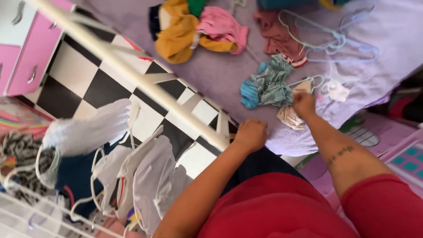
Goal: The person hangs small children's clothing items on hangers and places the hangers onto a white drying rack. They pick garments one at a time from a bed, thread each onto a hanger, and hang the hangers on the rack bars, spreading items apart.
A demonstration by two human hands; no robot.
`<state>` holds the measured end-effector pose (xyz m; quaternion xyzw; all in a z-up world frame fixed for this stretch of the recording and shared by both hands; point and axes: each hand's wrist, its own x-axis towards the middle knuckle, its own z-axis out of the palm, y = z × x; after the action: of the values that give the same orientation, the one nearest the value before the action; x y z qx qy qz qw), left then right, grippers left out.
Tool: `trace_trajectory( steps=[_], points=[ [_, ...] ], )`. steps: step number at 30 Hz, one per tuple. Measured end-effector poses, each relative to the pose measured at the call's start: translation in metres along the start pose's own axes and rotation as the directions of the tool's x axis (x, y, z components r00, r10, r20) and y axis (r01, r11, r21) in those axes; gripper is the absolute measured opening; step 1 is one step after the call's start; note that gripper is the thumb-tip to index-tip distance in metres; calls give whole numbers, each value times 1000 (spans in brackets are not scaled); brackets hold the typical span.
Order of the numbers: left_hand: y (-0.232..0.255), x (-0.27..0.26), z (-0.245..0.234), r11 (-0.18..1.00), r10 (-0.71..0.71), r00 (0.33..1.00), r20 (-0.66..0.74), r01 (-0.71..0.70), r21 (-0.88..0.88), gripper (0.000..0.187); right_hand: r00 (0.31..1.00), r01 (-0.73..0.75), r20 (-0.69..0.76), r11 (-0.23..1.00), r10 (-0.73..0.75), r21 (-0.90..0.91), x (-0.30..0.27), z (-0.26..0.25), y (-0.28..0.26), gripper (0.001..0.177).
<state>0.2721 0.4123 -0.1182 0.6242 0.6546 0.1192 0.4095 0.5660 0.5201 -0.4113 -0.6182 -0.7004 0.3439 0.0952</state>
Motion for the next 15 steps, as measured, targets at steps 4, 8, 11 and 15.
trace_trajectory(
  steps=[4,8,11,15],
  points=[
    [-3,19,4,996,-91,948,305,93,8,23,993,114,37,992,-116,58,39,38,-28,57],
    [-12,30,12,973,-181,964,195,204,-104,21,996,-53,63,997,56,-47,13,44,-77,57],
    [-40,50,43,955,-186,967,177,220,-201,20,998,-50,-32,998,50,27,14,-1,-115,42],
    [-80,89,79,685,-510,843,169,517,-514,44,996,6,68,787,-60,616,-1,-108,-159,36]
  ],
)
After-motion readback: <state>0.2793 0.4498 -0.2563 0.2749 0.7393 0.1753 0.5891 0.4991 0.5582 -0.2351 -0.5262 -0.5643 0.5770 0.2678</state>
